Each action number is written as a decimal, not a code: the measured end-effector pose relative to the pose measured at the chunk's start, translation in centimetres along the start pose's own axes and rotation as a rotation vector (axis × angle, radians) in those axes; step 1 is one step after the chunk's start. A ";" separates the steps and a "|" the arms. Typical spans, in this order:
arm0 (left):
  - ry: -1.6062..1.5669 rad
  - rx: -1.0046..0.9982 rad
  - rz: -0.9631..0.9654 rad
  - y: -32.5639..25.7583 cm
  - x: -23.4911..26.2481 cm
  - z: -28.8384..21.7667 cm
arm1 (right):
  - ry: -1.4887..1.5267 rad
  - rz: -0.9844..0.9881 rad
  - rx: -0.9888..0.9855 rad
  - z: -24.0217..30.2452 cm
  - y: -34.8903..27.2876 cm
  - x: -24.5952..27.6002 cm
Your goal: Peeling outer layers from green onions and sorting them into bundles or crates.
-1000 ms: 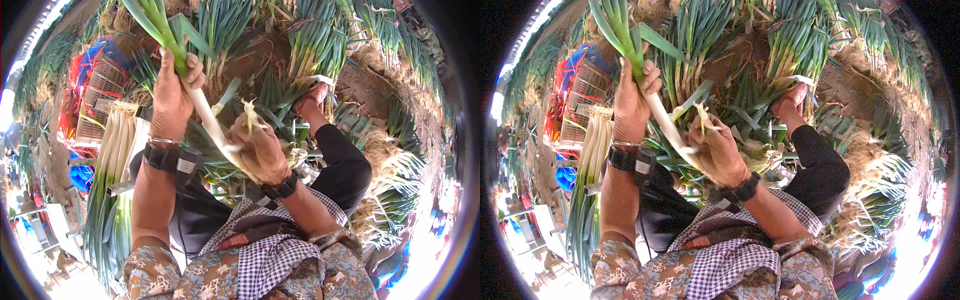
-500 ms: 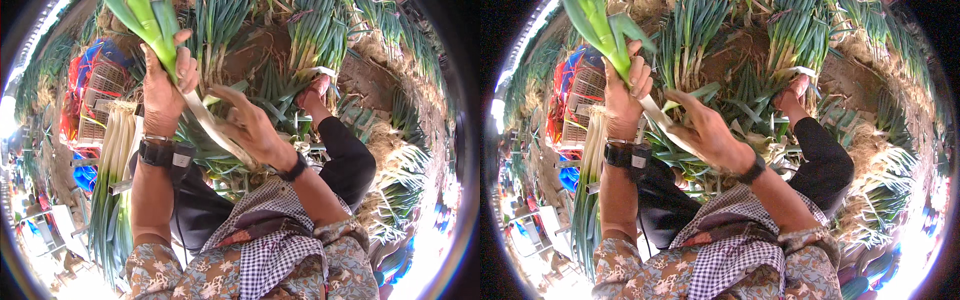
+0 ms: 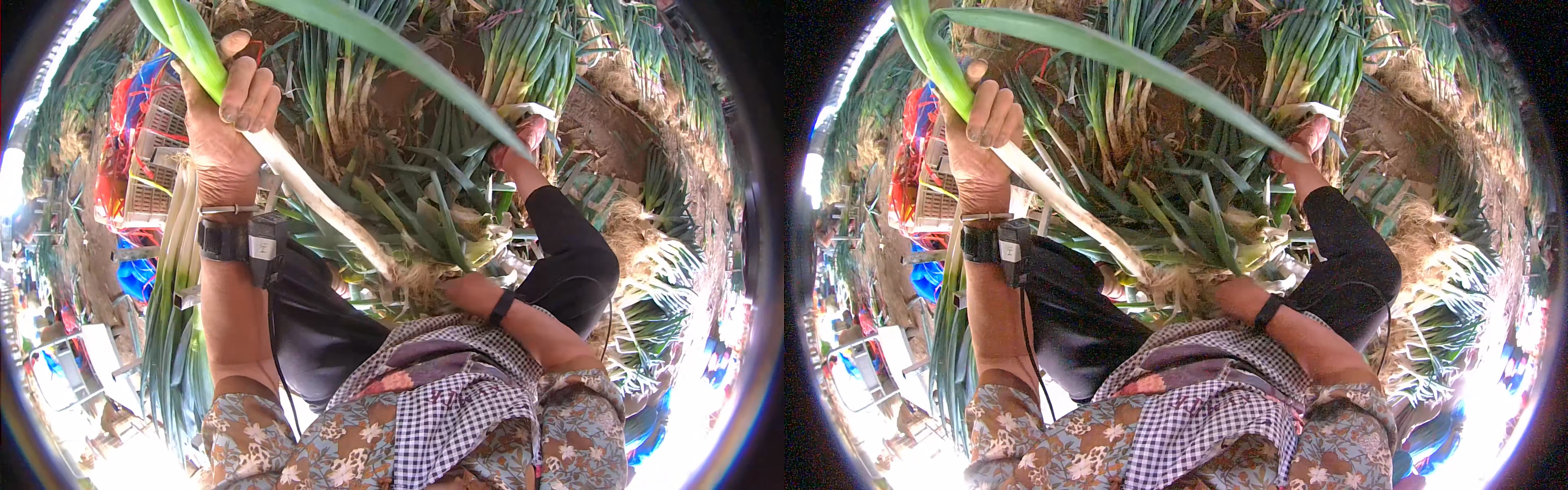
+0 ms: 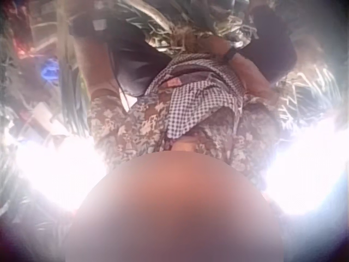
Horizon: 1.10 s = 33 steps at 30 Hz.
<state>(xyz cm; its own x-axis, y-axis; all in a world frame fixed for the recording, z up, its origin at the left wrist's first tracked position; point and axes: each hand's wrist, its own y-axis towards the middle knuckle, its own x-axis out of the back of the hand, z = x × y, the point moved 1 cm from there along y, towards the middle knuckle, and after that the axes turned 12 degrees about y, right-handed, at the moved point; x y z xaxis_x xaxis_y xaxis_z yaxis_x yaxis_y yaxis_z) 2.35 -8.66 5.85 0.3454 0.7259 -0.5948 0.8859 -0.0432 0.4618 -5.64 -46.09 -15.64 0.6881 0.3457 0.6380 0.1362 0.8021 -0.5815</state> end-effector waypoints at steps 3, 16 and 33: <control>0.052 -0.064 0.008 -0.2 -0.5 0.3 | 0.291 -0.403 0.104 -0.7 -0.5 3.8; 0.407 -0.031 -0.431 -0.8 -2.5 3.4 | 0.922 -1.145 0.273 11.4 4.5 16.0; 0.410 -0.098 -0.388 -1.7 -1.7 3.9 | 1.180 -1.013 0.251 11.7 4.5 16.4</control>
<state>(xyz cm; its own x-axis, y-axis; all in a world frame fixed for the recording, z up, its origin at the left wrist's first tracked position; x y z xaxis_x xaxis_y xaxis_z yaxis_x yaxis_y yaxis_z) 1.46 -12.53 3.53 -0.1652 0.8836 -0.4382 0.8844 0.3294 0.3306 -2.14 -31.10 -1.91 0.5505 -0.8272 -0.1123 0.8323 0.5543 -0.0027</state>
